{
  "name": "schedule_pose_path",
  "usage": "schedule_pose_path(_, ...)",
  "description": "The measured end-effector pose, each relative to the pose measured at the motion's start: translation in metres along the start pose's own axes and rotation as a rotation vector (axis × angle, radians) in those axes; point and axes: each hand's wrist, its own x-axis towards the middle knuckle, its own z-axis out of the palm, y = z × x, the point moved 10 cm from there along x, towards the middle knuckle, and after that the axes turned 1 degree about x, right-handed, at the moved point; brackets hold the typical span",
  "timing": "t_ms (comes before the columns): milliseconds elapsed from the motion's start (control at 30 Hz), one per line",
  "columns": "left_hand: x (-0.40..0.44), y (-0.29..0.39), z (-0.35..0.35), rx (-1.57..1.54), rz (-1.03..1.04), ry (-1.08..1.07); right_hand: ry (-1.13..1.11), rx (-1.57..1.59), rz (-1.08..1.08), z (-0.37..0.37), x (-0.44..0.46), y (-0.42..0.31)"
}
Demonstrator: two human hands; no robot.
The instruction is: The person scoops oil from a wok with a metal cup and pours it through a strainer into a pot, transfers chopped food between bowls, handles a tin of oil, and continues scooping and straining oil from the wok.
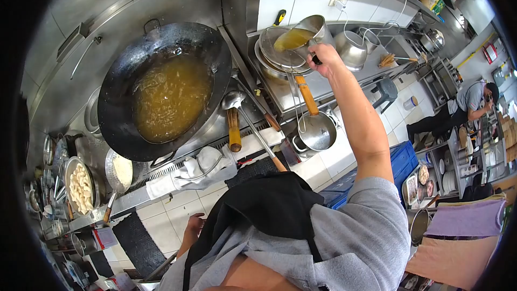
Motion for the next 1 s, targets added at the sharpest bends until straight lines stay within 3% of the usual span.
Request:
schedule_pose_path(300,-0.004,0.004,-0.009,0.047,0.007,0.015,0.011,-0.326,-0.071,0.010,-0.010,0.002)
schedule_pose_path(667,0.004,-0.011,-0.002,0.006,-0.010,0.005,0.030,-0.510,-0.148,0.023,0.013,0.014)
schedule_pose_path(867,0.009,-0.018,0.002,-0.030,-0.012,-0.019,0.124,-0.903,-0.309,0.024,0.016,0.008)
schedule_pose_path(933,0.010,-0.017,0.002,-0.030,-0.011,-0.020,0.176,-1.279,-0.577,0.034,0.014,-0.002)
schedule_pose_path(1000,0.009,-0.015,0.003,-0.032,-0.008,-0.020,0.196,-1.400,-0.526,0.035,0.007,0.006)
